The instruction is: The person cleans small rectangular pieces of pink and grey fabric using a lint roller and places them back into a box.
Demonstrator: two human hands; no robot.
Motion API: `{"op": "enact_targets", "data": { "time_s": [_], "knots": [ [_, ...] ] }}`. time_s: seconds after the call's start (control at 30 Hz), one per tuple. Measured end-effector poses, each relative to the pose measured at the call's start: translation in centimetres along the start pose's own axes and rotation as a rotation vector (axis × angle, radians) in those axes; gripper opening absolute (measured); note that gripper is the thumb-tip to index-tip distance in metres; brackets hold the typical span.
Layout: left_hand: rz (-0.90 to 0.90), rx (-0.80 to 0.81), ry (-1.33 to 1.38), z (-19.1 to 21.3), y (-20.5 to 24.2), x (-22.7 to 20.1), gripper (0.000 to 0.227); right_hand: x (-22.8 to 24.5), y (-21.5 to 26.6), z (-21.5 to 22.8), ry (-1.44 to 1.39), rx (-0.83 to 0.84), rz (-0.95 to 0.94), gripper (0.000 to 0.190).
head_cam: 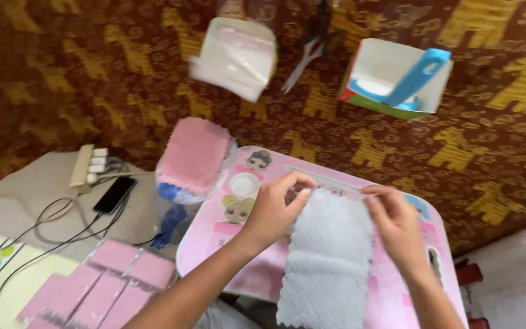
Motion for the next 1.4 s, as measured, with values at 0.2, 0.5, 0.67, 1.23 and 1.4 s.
{"op": "enact_targets", "data": {
  "time_s": [0.2,0.5,0.67,1.23,1.4],
  "knots": [
    [-0.063,0.264,-0.6,-4.2,2.3,14.4,0.035,-9.2,1.7,-2.5,0.505,0.143,-0.133,0.038],
    [-0.122,0.514,-0.811,-5.2,3.2,14.2,0.036,-8.2,3.3,-3.6,0.821,0.477,0.09,0.037],
    [-0.031,0.565,-0.839,-5.2,3.2,14.5,0.046,-6.3,1.2,-2.4,0.926,0.441,0.099,0.04],
    [-0.268,0.253,-0.8,-5.2,3.6,18.6,0.039,16.2,-11.2,-3.4,2.129,-0.146,1.141,0.065],
    [-0.233,0.276,-0.788,-4.9,3.4,17.6,0.037,18.6,-12.3,-0.3,2.129,-0.209,0.91,0.013]
  ]
}}
Point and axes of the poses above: each hand's wrist, its own y-axis away from the middle knuckle, its own z-axis out of the back of the hand, x = y × z, the point moved 7 cm from there along -y, towards the middle knuckle, and after that the axes turned 5 degrees about -x, right-handed, at the moved point
